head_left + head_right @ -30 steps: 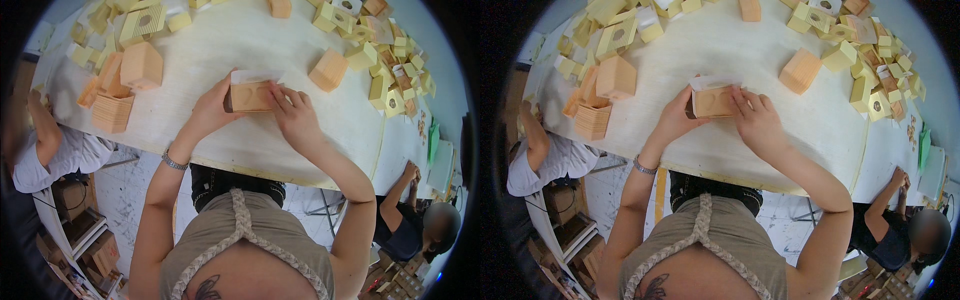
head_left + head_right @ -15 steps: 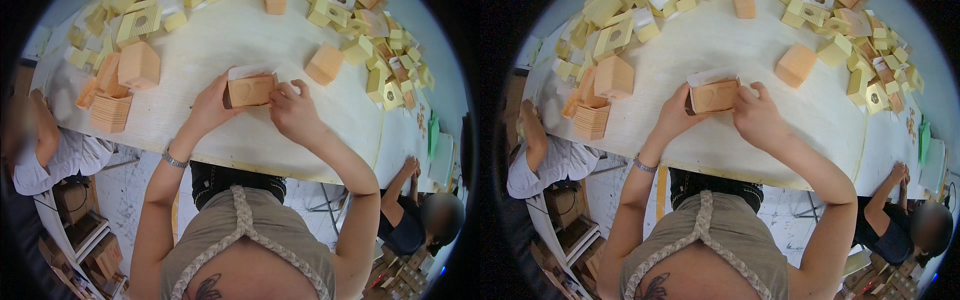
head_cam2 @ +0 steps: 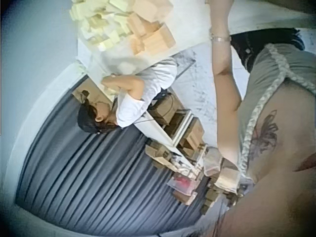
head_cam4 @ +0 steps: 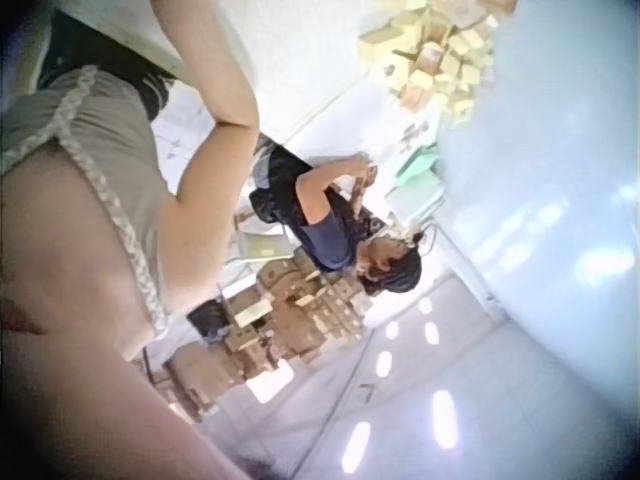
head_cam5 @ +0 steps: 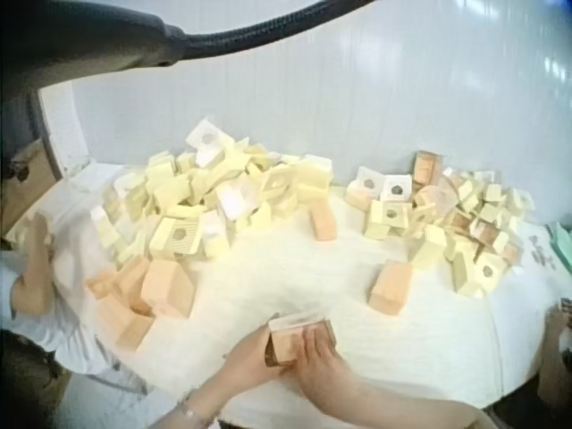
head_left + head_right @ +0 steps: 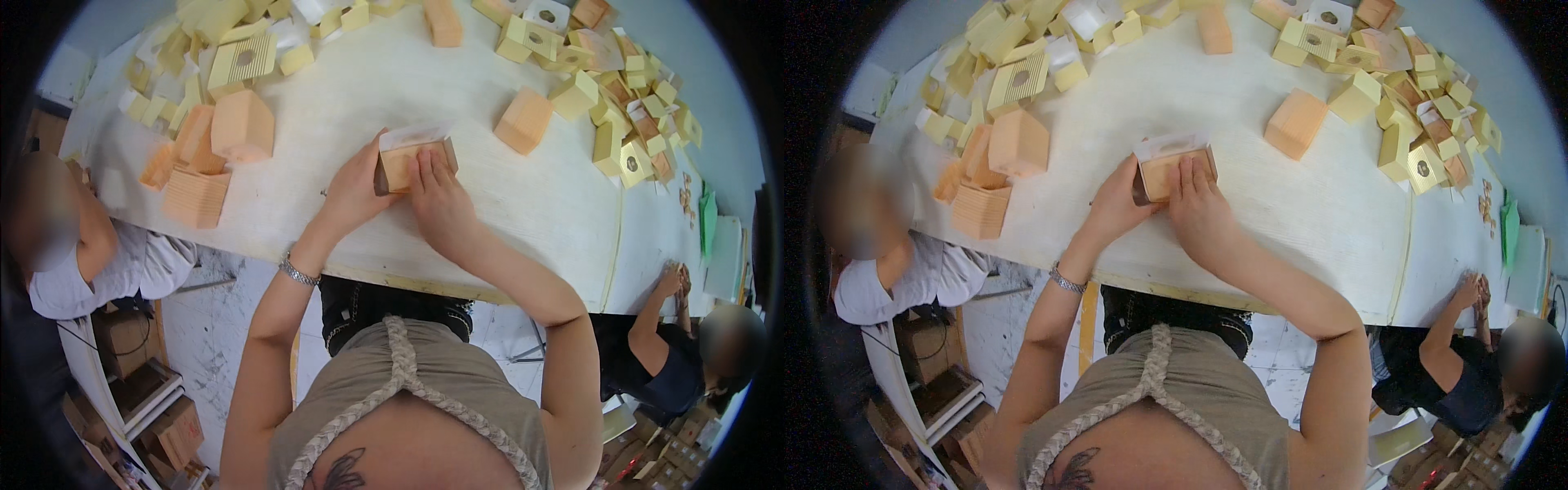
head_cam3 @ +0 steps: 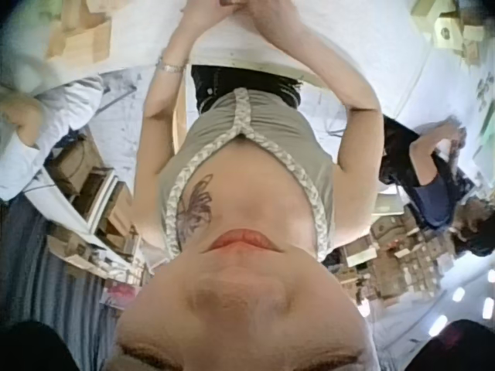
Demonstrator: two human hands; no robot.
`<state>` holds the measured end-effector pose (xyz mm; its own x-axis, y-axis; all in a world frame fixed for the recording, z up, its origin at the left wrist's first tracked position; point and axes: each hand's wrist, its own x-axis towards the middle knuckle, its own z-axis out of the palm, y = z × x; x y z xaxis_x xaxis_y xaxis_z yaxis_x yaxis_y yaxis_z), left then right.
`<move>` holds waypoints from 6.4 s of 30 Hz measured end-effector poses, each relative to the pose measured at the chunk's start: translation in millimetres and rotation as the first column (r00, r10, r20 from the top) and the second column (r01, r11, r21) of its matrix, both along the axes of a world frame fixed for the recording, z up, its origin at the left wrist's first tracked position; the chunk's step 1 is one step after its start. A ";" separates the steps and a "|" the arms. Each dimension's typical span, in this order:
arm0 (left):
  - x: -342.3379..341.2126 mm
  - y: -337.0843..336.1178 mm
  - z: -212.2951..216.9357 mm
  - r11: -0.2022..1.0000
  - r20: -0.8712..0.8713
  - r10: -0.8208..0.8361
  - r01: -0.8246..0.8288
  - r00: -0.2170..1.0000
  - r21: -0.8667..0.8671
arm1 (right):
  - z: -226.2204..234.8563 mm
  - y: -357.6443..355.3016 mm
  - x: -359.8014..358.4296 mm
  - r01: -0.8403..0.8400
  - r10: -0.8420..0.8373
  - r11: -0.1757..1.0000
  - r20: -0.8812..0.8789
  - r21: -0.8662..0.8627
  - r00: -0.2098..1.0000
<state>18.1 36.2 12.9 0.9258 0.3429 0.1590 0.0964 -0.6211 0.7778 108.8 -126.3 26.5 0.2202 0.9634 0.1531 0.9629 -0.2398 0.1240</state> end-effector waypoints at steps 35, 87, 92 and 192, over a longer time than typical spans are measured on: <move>28.7 174.7 101.5 0.365 0.154 0.661 -0.494 0.735 0.789 | 46.0 -73.7 138.6 0.790 -0.618 0.523 -0.496 0.321 0.610; 0.7 12.7 -11.1 0.966 0.038 -0.026 0.035 0.999 -0.255 | 22.2 -2.7 67.4 -0.376 0.418 0.896 -0.161 0.235 0.894; 3.2 4.6 4.3 0.953 -0.102 -0.001 -0.030 0.995 -0.301 | 33.6 -16.1 71.3 -0.344 0.336 0.925 0.076 0.159 0.939; -18.0 6.6 -2.3 0.981 -0.018 0.073 -0.075 0.997 -0.180 | 28.8 1.7 60.5 -0.289 0.335 0.935 -0.237 0.207 0.912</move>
